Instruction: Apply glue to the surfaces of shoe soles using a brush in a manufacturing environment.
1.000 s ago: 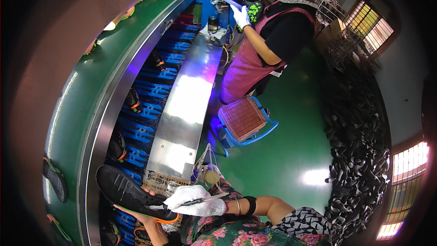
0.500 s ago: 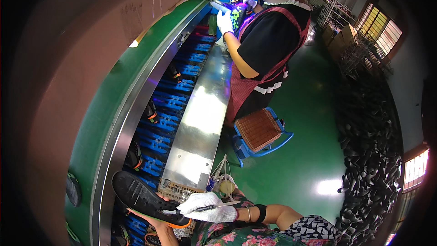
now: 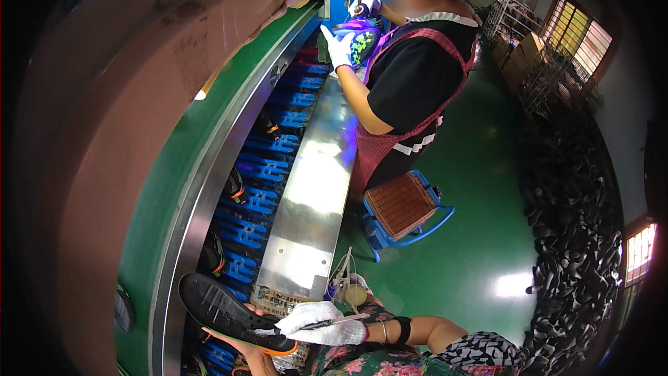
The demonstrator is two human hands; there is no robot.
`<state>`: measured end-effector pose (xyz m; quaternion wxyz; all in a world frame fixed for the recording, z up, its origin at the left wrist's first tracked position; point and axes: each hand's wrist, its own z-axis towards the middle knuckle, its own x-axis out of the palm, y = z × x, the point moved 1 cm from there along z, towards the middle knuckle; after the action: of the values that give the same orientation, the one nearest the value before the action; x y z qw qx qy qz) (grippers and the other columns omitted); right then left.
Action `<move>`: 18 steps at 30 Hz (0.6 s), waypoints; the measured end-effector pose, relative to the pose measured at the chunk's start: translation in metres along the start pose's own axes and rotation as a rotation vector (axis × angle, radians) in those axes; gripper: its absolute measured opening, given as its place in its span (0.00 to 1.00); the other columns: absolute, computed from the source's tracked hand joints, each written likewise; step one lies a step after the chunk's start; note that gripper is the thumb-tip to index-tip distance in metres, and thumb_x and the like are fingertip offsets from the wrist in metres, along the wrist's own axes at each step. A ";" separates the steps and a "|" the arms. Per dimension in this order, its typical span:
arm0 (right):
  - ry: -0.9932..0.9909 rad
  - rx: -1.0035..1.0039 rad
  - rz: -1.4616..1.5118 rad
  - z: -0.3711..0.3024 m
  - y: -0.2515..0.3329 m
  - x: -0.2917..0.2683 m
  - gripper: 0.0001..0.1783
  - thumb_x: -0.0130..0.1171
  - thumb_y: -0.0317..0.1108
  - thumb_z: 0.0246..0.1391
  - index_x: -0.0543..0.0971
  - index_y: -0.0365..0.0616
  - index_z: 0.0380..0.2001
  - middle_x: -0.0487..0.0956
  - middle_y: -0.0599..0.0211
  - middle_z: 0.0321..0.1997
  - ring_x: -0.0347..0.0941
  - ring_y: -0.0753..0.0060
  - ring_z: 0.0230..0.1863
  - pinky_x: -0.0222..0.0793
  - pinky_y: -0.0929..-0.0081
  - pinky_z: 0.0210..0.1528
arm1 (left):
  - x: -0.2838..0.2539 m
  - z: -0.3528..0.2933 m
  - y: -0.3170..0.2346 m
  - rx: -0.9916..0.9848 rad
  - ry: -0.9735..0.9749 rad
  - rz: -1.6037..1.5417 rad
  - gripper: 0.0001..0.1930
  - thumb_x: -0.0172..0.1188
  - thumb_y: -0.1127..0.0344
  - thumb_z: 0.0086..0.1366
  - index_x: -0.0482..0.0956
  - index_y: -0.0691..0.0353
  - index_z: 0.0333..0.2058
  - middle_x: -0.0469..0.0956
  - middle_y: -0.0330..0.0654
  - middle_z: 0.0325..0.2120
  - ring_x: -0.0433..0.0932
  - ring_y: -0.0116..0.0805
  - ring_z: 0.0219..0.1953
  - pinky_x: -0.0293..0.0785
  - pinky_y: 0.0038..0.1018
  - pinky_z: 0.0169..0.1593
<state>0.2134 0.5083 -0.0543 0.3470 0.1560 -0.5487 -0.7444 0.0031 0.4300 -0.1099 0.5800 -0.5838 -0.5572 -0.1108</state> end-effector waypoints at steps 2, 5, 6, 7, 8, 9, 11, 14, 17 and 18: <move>0.003 -0.001 0.008 0.002 0.002 -0.002 0.09 0.70 0.24 0.53 0.86 0.36 0.39 0.86 0.54 0.46 0.83 0.58 0.47 0.78 0.65 0.49 | 0.008 0.000 0.000 0.043 0.027 0.023 0.48 0.39 0.16 0.61 0.76 0.55 0.56 0.82 0.53 0.31 0.83 0.48 0.28 0.84 0.43 0.30; 0.024 0.023 -0.010 0.004 0.003 -0.004 0.09 0.69 0.25 0.54 0.86 0.36 0.39 0.86 0.54 0.47 0.83 0.58 0.47 0.78 0.65 0.49 | 0.008 0.001 0.001 0.036 0.005 0.024 0.48 0.39 0.16 0.61 0.76 0.55 0.56 0.82 0.52 0.30 0.83 0.48 0.27 0.84 0.44 0.29; 0.015 0.002 -0.011 0.002 0.001 -0.005 0.09 0.69 0.25 0.54 0.86 0.37 0.39 0.86 0.55 0.47 0.83 0.58 0.47 0.78 0.66 0.49 | 0.009 0.001 0.002 0.035 0.008 0.024 0.48 0.39 0.16 0.61 0.76 0.55 0.56 0.82 0.52 0.30 0.83 0.48 0.27 0.84 0.44 0.29; 0.007 -0.018 -0.012 0.001 0.001 -0.005 0.09 0.69 0.25 0.54 0.86 0.37 0.40 0.86 0.55 0.47 0.83 0.58 0.47 0.78 0.66 0.49 | 0.011 0.001 0.003 0.036 0.007 0.027 0.48 0.39 0.15 0.61 0.76 0.55 0.55 0.82 0.52 0.30 0.83 0.48 0.27 0.84 0.44 0.29; 0.005 -0.021 -0.014 0.001 0.001 -0.005 0.09 0.69 0.25 0.54 0.86 0.37 0.40 0.86 0.55 0.47 0.83 0.58 0.47 0.78 0.66 0.49 | 0.012 0.001 0.003 0.038 0.006 0.029 0.48 0.39 0.15 0.60 0.76 0.55 0.55 0.82 0.51 0.30 0.83 0.48 0.26 0.84 0.44 0.28; 0.003 -0.014 -0.011 0.000 0.001 -0.006 0.09 0.69 0.25 0.54 0.86 0.37 0.40 0.86 0.55 0.47 0.83 0.59 0.47 0.78 0.66 0.50 | 0.011 0.002 0.004 0.038 0.008 0.029 0.48 0.39 0.15 0.60 0.76 0.55 0.55 0.82 0.51 0.30 0.83 0.48 0.26 0.84 0.44 0.28; 0.000 -0.008 -0.009 -0.001 0.002 -0.008 0.09 0.69 0.26 0.54 0.86 0.37 0.40 0.86 0.55 0.48 0.83 0.59 0.47 0.78 0.66 0.50 | 0.006 0.003 0.006 0.039 0.004 0.041 0.49 0.39 0.14 0.59 0.78 0.55 0.54 0.82 0.51 0.30 0.83 0.48 0.26 0.84 0.43 0.28; 0.002 -0.018 -0.031 -0.003 0.004 -0.011 0.10 0.69 0.26 0.54 0.86 0.37 0.40 0.86 0.55 0.48 0.83 0.59 0.47 0.78 0.66 0.50 | 0.019 -0.001 0.009 0.036 -0.037 0.035 0.49 0.40 0.14 0.58 0.79 0.55 0.53 0.83 0.50 0.29 0.82 0.48 0.25 0.84 0.42 0.28; 0.002 0.018 -0.039 -0.004 0.007 -0.013 0.10 0.69 0.25 0.54 0.86 0.38 0.40 0.86 0.56 0.48 0.83 0.59 0.48 0.78 0.66 0.51 | 0.026 -0.005 0.010 0.035 -0.067 0.029 0.49 0.40 0.14 0.58 0.79 0.55 0.53 0.83 0.49 0.28 0.82 0.48 0.24 0.84 0.42 0.28; -0.002 0.004 -0.049 -0.005 0.008 -0.013 0.10 0.69 0.25 0.54 0.86 0.38 0.40 0.86 0.56 0.48 0.83 0.60 0.49 0.78 0.66 0.52 | 0.026 -0.005 0.010 0.035 -0.066 0.030 0.49 0.40 0.14 0.58 0.79 0.55 0.53 0.83 0.49 0.28 0.82 0.48 0.24 0.84 0.42 0.28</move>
<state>0.2288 0.5124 -0.0508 0.3279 0.1692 -0.5465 -0.7518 0.0225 0.4422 -0.0940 0.5731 -0.5851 -0.5691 -0.0729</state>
